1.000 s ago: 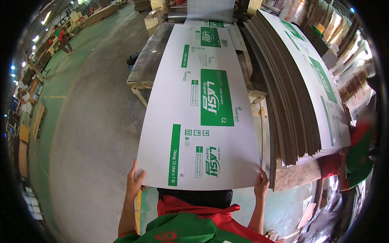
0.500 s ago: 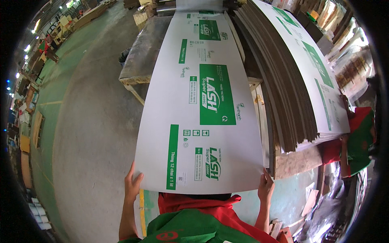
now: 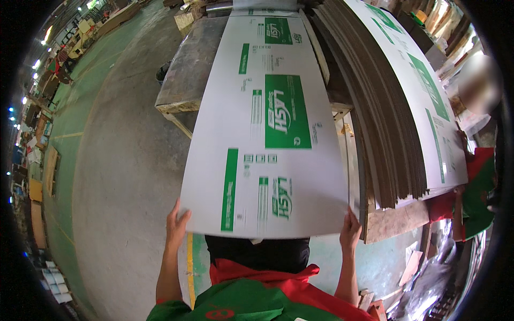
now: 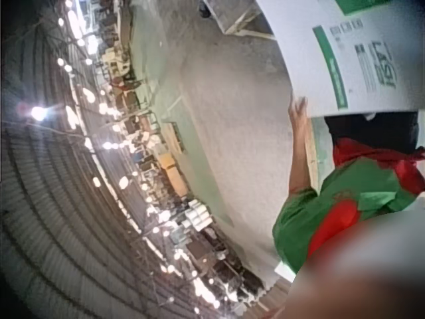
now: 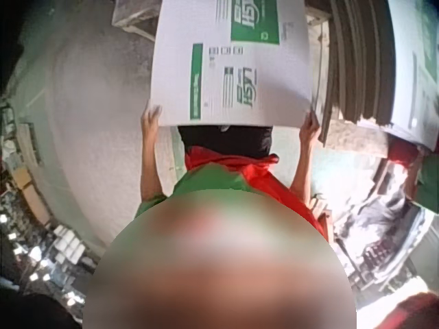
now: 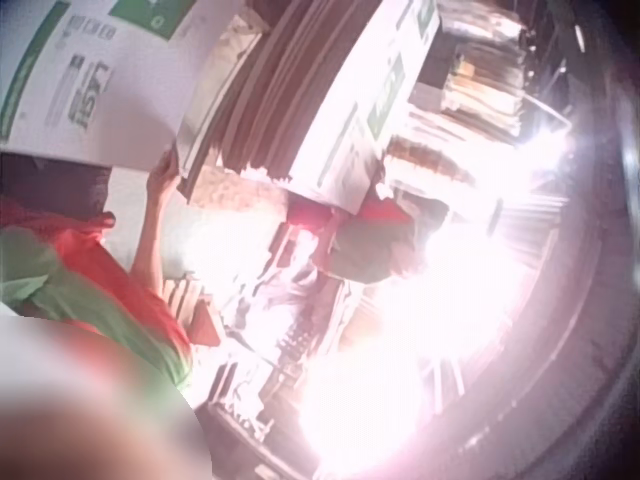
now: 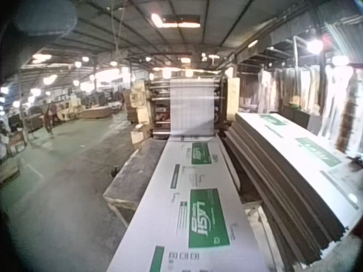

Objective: The person repeatedly picks up large white cardboard sheets from a conveyor and stacks them on a table. The person handles each sheet with both hands and places it onto a growing pile. A coworker is visible nearby but does not assist with the stacking.

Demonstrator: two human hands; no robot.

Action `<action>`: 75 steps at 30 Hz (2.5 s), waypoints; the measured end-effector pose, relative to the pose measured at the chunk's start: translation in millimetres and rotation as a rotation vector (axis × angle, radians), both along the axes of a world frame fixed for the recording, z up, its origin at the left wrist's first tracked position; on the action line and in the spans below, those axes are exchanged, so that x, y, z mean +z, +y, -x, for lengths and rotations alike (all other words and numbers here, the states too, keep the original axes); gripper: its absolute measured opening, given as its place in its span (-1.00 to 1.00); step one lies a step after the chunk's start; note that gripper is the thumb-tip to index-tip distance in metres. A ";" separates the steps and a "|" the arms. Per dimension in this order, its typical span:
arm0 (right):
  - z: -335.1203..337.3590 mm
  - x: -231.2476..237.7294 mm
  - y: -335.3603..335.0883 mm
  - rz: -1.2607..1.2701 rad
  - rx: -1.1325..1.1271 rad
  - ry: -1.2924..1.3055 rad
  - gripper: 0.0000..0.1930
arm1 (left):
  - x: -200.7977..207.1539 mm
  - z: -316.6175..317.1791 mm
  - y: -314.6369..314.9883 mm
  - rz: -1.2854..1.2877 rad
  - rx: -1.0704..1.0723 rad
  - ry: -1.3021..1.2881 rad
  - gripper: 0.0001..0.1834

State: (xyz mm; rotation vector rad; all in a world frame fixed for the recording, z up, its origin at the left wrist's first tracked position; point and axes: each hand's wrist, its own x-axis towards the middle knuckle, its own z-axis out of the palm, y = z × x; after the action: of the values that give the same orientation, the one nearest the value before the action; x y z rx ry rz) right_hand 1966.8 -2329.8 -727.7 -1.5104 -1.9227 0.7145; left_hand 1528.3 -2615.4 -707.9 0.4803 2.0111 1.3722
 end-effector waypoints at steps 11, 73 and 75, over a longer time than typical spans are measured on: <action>82.3 -59.9 175.2 -0.043 -0.055 0.048 -0.67 | -78.7 95.7 151.3 -0.051 0.032 -0.042 -0.23; -40.8 -12.0 -33.8 0.141 -0.069 -0.155 -0.58 | -40.2 -54.0 -57.5 -0.037 0.044 0.196 -0.38; -46.0 -10.4 -38.2 0.157 -0.071 -0.229 -0.58 | -40.6 -51.8 -57.2 0.000 0.053 0.143 -0.40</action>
State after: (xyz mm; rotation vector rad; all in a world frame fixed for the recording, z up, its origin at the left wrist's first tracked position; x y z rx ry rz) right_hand 2012.8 -2368.0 -738.1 -1.8161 -2.0057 0.6998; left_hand 1580.1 -2672.6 -748.5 0.5426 2.1521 1.4049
